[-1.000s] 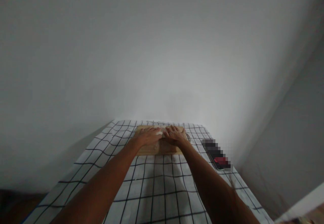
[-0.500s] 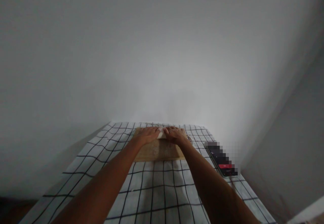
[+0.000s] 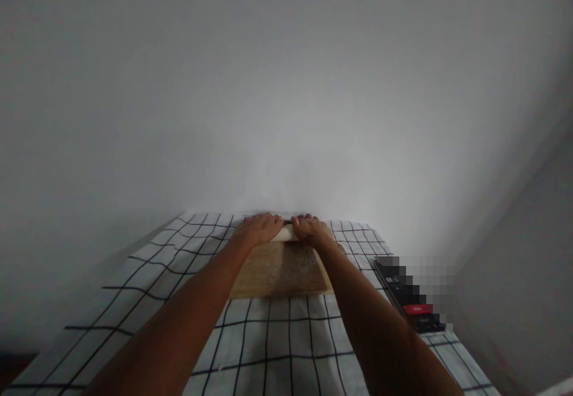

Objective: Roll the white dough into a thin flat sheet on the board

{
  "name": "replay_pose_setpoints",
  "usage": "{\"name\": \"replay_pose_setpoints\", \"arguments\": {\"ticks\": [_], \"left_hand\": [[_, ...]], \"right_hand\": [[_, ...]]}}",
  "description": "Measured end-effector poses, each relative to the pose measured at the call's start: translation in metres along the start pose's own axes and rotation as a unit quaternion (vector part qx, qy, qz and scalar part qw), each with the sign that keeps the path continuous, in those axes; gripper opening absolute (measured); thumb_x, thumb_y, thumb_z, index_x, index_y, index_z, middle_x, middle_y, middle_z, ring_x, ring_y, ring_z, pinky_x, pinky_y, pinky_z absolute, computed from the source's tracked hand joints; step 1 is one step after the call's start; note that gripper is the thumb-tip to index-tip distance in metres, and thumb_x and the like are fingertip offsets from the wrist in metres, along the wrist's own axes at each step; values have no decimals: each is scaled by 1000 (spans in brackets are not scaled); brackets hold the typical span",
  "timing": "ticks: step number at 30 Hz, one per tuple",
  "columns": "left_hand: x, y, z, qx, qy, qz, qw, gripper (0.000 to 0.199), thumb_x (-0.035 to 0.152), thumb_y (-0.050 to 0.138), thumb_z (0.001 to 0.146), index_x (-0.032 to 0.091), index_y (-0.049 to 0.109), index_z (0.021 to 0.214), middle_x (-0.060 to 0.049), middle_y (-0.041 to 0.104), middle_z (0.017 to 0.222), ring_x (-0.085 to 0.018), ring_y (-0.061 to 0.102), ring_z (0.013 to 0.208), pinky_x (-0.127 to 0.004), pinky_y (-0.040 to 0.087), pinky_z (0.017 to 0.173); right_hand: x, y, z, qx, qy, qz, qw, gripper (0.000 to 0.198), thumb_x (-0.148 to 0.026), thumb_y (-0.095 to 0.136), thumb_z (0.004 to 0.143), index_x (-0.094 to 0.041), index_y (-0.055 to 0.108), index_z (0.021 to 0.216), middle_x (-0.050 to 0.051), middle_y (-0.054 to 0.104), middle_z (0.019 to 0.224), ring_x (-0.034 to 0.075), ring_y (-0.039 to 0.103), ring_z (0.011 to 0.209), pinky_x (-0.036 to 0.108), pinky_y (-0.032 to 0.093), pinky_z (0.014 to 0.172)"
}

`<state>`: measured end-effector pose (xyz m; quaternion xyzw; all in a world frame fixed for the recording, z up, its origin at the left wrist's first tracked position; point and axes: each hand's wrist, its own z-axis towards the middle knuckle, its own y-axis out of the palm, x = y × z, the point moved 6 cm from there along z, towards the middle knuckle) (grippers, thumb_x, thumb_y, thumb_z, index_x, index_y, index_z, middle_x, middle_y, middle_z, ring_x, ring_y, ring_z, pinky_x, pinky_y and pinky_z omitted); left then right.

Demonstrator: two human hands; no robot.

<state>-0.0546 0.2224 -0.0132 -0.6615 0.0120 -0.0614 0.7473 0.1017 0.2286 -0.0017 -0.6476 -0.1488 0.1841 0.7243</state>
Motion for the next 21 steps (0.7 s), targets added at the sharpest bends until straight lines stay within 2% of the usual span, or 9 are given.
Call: {"name": "replay_pose_setpoints", "arguments": {"ticks": [4, 11, 15, 18, 21], "left_hand": [[4, -1, -10, 31, -1, 12, 999, 46, 40, 31, 105, 22, 69, 122, -12, 72, 127, -28, 65, 119, -46, 46, 104], [23, -14, -53, 115, 14, 13, 993, 45, 29, 38, 103, 22, 59, 143, -8, 58, 152, -26, 52, 141, -44, 37, 118], [25, -7, -73, 161, 15, 8, 987, 49, 30, 39, 102, 23, 55, 148, -9, 57, 152, -30, 50, 143, -51, 35, 120], [27, 3, -86, 204, 44, 27, 978, 51, 29, 38, 102, 22, 52, 150, -10, 52, 156, -29, 46, 146, -50, 34, 122], [30, 14, -99, 234, 74, 46, 968, 51, 27, 38, 101, 21, 54, 149, -11, 55, 154, -28, 51, 142, -50, 38, 118]], "right_hand": [[-2, -5, -8, 25, 17, -1, 1000, 55, -40, 19, 110, -18, 66, 128, 17, 68, 128, 30, 66, 115, 47, 51, 95], [-9, -10, -42, 98, -4, 5, 995, 46, -38, 24, 109, -26, 63, 130, 9, 66, 135, 27, 60, 123, 45, 45, 99], [-9, -5, -54, 119, -4, 23, 993, 47, -42, 24, 110, -28, 56, 141, 10, 55, 151, 26, 50, 137, 49, 36, 110], [-9, 3, -63, 103, -3, 36, 994, 49, -45, 24, 110, -29, 52, 147, 9, 44, 161, 27, 42, 145, 53, 28, 116], [-9, 11, -76, 81, 1, 68, 994, 52, -49, 25, 109, -31, 45, 154, 9, 36, 166, 29, 35, 150, 56, 26, 117]]}}
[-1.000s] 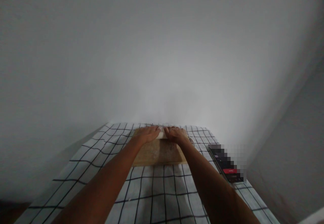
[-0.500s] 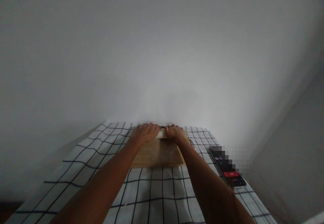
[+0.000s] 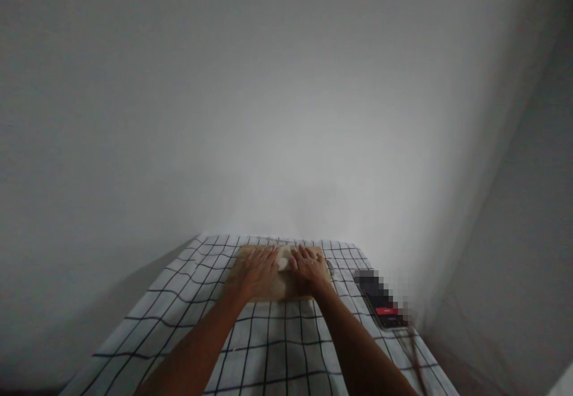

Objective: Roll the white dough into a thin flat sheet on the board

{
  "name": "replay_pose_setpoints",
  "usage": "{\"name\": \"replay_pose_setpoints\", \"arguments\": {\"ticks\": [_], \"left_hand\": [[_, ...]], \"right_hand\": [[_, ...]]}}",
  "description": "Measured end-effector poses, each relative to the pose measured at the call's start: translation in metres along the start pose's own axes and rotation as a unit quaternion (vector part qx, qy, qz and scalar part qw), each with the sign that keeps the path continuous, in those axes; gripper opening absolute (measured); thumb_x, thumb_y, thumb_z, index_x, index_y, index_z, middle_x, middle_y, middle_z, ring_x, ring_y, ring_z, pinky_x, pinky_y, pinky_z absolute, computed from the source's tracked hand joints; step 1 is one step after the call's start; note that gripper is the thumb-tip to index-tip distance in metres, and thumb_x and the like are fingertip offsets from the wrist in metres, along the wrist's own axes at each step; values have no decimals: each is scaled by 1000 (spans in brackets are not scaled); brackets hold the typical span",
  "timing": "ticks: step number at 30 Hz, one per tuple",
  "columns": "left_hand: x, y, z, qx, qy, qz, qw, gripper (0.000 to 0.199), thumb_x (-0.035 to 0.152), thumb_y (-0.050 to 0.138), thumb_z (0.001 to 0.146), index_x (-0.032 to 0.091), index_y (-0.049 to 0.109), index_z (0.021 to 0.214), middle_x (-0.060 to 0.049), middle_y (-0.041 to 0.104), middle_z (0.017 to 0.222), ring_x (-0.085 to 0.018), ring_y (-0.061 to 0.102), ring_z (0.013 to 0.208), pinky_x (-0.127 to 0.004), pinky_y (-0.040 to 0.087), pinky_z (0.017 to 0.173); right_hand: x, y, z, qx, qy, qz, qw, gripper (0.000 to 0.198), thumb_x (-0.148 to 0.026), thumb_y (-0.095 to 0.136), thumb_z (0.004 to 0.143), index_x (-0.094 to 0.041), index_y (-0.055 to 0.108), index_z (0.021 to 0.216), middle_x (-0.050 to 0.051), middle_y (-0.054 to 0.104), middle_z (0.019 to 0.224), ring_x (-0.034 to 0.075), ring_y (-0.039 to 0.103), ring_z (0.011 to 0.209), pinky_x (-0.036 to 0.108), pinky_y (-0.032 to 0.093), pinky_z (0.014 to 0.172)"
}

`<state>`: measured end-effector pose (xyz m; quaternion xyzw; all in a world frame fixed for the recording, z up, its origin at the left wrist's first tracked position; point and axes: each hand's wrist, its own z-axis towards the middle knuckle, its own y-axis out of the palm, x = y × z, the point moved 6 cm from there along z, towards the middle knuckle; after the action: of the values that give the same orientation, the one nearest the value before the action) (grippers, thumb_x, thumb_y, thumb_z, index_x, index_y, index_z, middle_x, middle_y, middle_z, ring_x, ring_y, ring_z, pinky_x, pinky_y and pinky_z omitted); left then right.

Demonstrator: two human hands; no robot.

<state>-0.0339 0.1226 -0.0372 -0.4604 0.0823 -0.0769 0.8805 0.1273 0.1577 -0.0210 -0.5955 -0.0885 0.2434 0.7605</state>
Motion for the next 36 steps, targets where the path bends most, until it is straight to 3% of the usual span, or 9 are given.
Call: {"name": "replay_pose_setpoints", "arguments": {"ticks": [4, 8, 12, 16, 20, 25, 30, 36], "left_hand": [[6, -3, -23, 67, 34, 33, 997, 50, 29, 38, 101, 22, 58, 146, -11, 59, 150, -30, 58, 135, -49, 41, 113], [14, -12, -47, 137, 102, 63, 983, 50, 31, 41, 101, 24, 55, 148, -9, 62, 147, -28, 57, 135, -46, 34, 118], [25, -27, -64, 163, 135, 87, 973, 49, 29, 42, 102, 21, 54, 149, -10, 62, 147, -26, 59, 133, -46, 31, 120], [36, -42, -77, 132, 113, 73, 982, 49, 27, 41, 101, 23, 54, 148, -9, 63, 147, -27, 60, 132, -48, 37, 118], [39, -49, -87, 36, 54, 9, 998, 59, 21, 34, 97, 26, 49, 154, -6, 54, 155, -27, 51, 143, -51, 34, 123], [33, -46, -91, -46, 11, -50, 998, 67, 26, 34, 94, 41, 38, 158, 3, 47, 159, -25, 44, 149, -52, 32, 128], [30, -45, -90, -71, -4, -48, 996, 66, 30, 35, 93, 44, 38, 157, 3, 49, 159, -25, 45, 148, -48, 34, 128], [42, -64, -76, -43, -33, -24, 998, 55, 28, 35, 96, 34, 60, 144, -5, 62, 148, -27, 57, 137, -50, 44, 119]], "right_hand": [[0, -1, -22, -18, 17, 47, 999, 53, -51, 29, 108, -34, 39, 157, 6, 33, 167, 29, 29, 153, 57, 27, 117], [-5, -6, -44, -41, 5, 79, 996, 53, -43, 32, 107, -33, 36, 158, 6, 29, 169, 28, 25, 155, 60, 24, 118], [-7, -10, -66, -38, -10, 81, 996, 59, -37, 40, 103, -33, 31, 161, 6, 23, 171, 27, 18, 157, 59, 25, 118], [-10, -13, -85, -24, -12, 75, 997, 62, -30, 42, 98, -34, 35, 159, 4, 29, 169, 26, 22, 156, 55, 27, 117], [-16, -18, -104, -17, -9, 70, 997, 68, -22, 41, 93, -34, 35, 160, 3, 33, 168, 25, 25, 155, 55, 28, 118], [-22, -29, -120, 5, 7, 66, 998, 64, -21, 41, 93, -38, 43, 155, 3, 42, 163, 25, 32, 152, 53, 35, 115], [-30, -38, -121, 38, 17, 67, 997, 54, -22, 42, 94, -37, 56, 144, 8, 56, 150, 28, 45, 142, 54, 38, 111], [-35, -40, -115, 74, 14, 56, 996, 44, -29, 37, 100, -31, 63, 136, 13, 65, 134, 32, 56, 129, 56, 37, 111]]}}
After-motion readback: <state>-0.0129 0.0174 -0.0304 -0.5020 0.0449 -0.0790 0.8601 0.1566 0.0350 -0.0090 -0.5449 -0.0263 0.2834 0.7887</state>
